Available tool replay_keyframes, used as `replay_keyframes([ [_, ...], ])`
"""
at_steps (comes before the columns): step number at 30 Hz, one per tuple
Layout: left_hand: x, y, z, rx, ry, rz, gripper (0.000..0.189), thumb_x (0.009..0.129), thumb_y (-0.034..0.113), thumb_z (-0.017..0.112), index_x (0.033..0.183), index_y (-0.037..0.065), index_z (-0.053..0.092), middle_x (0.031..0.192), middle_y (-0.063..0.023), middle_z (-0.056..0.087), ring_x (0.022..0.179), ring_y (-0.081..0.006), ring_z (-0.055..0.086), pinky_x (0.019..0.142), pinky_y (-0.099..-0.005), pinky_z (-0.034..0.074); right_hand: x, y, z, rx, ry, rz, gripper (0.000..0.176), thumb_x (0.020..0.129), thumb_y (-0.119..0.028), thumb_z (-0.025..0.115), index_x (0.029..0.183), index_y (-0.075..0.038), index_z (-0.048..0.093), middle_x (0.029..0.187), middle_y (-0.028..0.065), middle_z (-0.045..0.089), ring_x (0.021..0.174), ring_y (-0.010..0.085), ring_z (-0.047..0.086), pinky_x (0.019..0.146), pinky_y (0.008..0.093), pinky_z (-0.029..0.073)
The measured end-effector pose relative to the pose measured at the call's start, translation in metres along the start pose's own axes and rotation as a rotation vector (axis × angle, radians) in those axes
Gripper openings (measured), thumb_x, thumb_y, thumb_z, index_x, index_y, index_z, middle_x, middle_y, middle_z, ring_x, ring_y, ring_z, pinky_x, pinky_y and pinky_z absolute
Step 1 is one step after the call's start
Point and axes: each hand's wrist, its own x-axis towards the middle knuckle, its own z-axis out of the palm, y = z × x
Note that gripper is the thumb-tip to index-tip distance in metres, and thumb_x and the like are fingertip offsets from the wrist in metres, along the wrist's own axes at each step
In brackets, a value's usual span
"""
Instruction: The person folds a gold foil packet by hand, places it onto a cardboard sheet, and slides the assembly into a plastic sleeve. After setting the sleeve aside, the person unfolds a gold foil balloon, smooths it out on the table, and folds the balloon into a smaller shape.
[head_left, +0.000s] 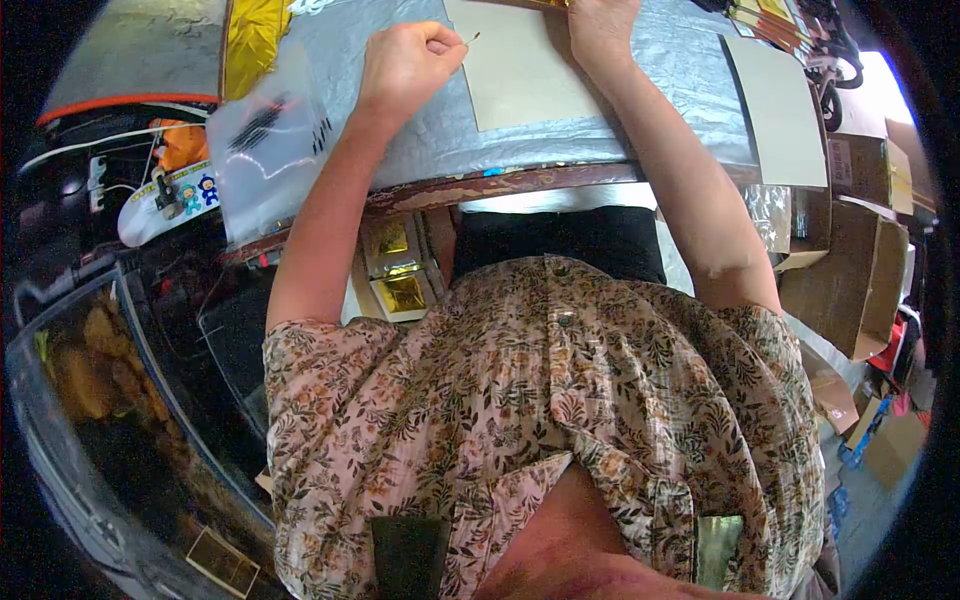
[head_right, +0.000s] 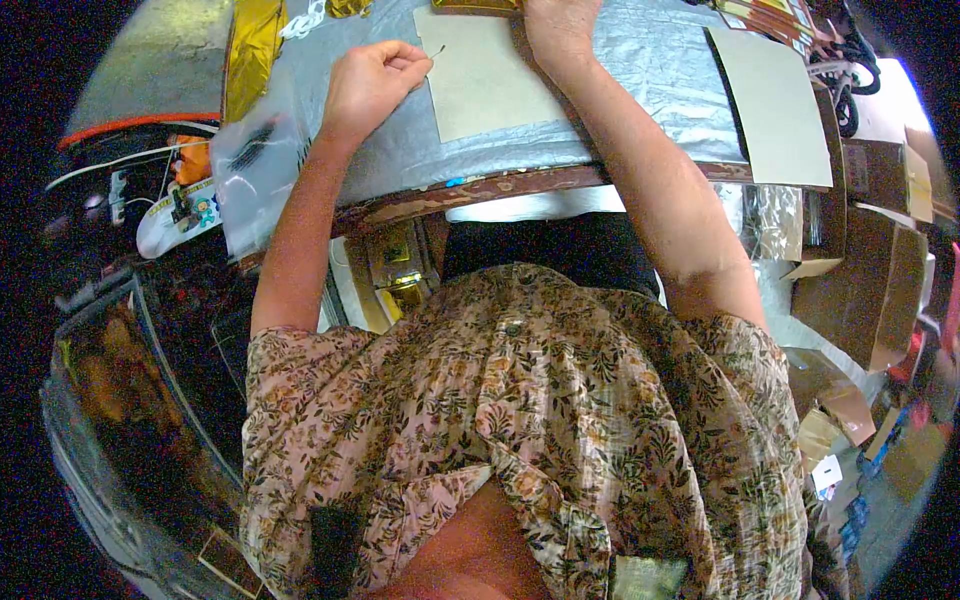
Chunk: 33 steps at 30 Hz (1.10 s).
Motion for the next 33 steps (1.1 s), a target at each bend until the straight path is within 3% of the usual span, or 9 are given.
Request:
replay_keyframes([
  [4,0.009,0.003,0.001,0.173,-0.018,0.097,0.023,0.084,0.024,0.075,0.095,0.003,0.078,0.086,-0.0149,0.077,0.076,-0.0256,0.075,0.075,-0.0368,0.059,0.003,0.005,-0.005,-0.091,-0.02,-0.014,0.011,0.099,-0.01,0.067,0.099,0.0,0.072,0.08,-0.0054,0.064,0.068,0.005,0.051,0.059,0.0219,0.039],
  [6,0.014,0.011,0.002,0.343,-0.081,0.106,0.018,0.081,0.018,0.072,0.089,0.003,0.077,0.088,-0.0198,0.074,0.079,-0.0363,0.074,0.077,-0.0427,0.059,0.004,0.008,-0.002,0.022,0.011,-0.018,0.012,0.099,-0.01,0.067,0.099,0.001,0.073,0.08,-0.0049,0.064,0.068,0.0053,0.052,0.059,0.0222,0.039],
  [9,0.014,0.024,0.013,0.702,-0.067,0.251,0.016,0.079,0.016,0.07,0.085,0.002,0.076,0.087,-0.0207,0.073,0.081,-0.039,0.073,0.079,-0.0448,0.059,0.002,0.004,-0.003,0.048,-0.005,0.028,0.013,0.099,-0.01,0.067,0.101,0.002,0.073,0.082,-0.0037,0.066,0.069,0.0058,0.053,0.06,0.0225,0.041],
  [13,0.014,0.02,0.016,0.708,-0.013,0.23,0.016,0.079,0.015,0.069,0.081,0.0,0.073,0.083,-0.0215,0.072,0.08,-0.0399,0.072,0.079,-0.0475,0.058,0.003,0.006,-0.004,-0.02,0.0,-0.011,0.014,0.099,-0.01,0.067,0.104,0.002,0.073,0.084,-0.0029,0.067,0.07,0.0064,0.054,0.06,0.0226,0.041],
  [15,0.011,0.023,0.007,0.418,-0.025,0.07,0.015,0.081,0.014,0.067,0.079,0.0,0.07,0.08,-0.0234,0.07,0.08,-0.0419,0.071,0.079,-0.0507,0.057,0.002,0.007,-0.003,0.035,-0.023,0.01,0.015,0.099,-0.009,0.067,0.104,0.003,0.074,0.084,-0.0031,0.067,0.071,0.0063,0.054,0.061,0.0227,0.041],
  [19,0.007,0.023,0.005,0.386,-0.054,0.077,0.015,0.083,0.015,0.067,0.078,0.001,0.069,0.077,-0.0231,0.069,0.08,-0.0427,0.07,0.078,-0.0519,0.056,-0.002,0.001,-0.001,-0.11,0.006,-0.071,0.015,0.098,-0.009,0.067,0.103,0.003,0.074,0.083,-0.0039,0.066,0.071,0.0059,0.053,0.061,0.0231,0.041],
  [21,0.003,0.019,0.012,0.487,-0.008,0.143,0.015,0.084,0.016,0.063,0.084,0.003,0.072,0.088,-0.0201,0.073,0.084,-0.0411,0.072,0.079,-0.0506,0.058,-0.002,0.001,-0.001,-0.06,-0.014,-0.037,0.015,0.098,-0.009,0.067,0.104,0.003,0.075,0.083,-0.004,0.066,0.072,0.0056,0.053,0.062,0.0237,0.041],
  [28,-0.021,0.002,0.02,0.34,0.146,0.382,0.009,0.089,0.011,0.063,0.09,0.003,0.067,0.09,-0.0188,0.067,0.082,-0.0436,0.068,0.075,-0.0549,0.057,0.004,0.012,-0.001,-0.015,-0.028,-0.046,0.017,0.099,-0.011,0.067,0.106,0.004,0.074,0.085,-0.0034,0.067,0.072,0.0063,0.053,0.063,0.0239,0.042],
  [33,-0.031,0.0,0.024,0.288,0.256,0.42,0.005,0.09,0.01,0.065,0.092,0.006,0.067,0.088,-0.0128,0.064,0.086,-0.0362,0.067,0.076,-0.0489,0.055,0.0,0.009,0.002,0.033,0.008,-0.026,0.016,0.1,-0.011,0.067,0.104,0.003,0.075,0.083,-0.0035,0.066,0.071,0.0068,0.054,0.063,0.0239,0.042],
])
